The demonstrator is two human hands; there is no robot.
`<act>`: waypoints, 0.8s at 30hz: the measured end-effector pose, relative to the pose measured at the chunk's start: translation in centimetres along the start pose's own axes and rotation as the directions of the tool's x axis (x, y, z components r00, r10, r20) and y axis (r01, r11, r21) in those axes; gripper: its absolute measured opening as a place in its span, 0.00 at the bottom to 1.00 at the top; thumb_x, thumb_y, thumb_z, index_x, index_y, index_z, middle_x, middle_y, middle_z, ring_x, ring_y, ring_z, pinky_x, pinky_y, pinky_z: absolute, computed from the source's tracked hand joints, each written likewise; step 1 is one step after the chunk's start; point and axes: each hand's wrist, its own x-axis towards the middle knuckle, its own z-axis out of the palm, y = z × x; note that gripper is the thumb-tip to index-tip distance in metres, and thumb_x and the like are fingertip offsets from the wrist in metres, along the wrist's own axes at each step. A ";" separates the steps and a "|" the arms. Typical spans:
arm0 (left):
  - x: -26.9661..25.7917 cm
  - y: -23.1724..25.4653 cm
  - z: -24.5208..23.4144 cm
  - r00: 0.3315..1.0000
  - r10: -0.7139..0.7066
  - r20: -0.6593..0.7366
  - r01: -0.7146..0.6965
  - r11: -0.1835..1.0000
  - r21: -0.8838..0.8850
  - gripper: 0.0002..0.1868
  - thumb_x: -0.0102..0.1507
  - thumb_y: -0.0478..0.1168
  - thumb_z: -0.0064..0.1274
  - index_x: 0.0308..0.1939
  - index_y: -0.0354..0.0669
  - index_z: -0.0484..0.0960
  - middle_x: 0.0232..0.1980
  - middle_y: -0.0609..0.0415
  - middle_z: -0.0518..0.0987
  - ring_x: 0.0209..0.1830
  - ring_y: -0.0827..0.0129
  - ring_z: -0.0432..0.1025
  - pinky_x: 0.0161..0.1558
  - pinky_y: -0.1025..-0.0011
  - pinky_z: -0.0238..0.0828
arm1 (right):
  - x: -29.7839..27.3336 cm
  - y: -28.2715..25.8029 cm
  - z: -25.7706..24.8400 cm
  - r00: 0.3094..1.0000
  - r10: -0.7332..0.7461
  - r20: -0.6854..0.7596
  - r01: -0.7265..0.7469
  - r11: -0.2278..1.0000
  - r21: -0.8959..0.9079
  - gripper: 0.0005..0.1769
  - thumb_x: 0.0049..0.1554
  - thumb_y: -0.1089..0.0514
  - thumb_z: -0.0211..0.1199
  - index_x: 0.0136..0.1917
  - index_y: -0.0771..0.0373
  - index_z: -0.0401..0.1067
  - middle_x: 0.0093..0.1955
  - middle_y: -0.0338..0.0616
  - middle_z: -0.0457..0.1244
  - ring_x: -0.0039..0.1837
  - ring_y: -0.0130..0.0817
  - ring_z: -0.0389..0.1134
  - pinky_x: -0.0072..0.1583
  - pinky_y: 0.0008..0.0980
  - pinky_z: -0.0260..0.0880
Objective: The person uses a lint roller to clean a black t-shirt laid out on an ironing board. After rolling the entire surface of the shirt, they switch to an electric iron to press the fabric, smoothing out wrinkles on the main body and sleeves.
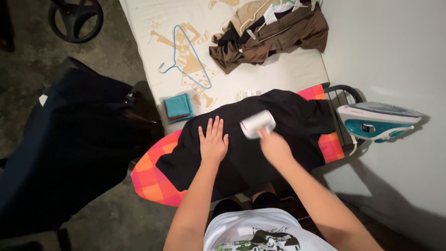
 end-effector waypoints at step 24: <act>0.0 0.1 0.0 1.000 0.004 -0.004 -0.004 0.999 0.044 0.34 0.67 0.52 0.43 0.77 0.49 0.61 0.82 0.58 0.54 0.82 0.62 0.46 0.76 0.43 0.36 | -13.9 2.8 0.5 0.984 0.176 0.015 -0.174 0.983 -0.056 0.24 0.57 0.57 0.56 0.66 0.44 0.70 0.37 0.52 0.66 0.40 0.54 0.70 0.42 0.53 0.71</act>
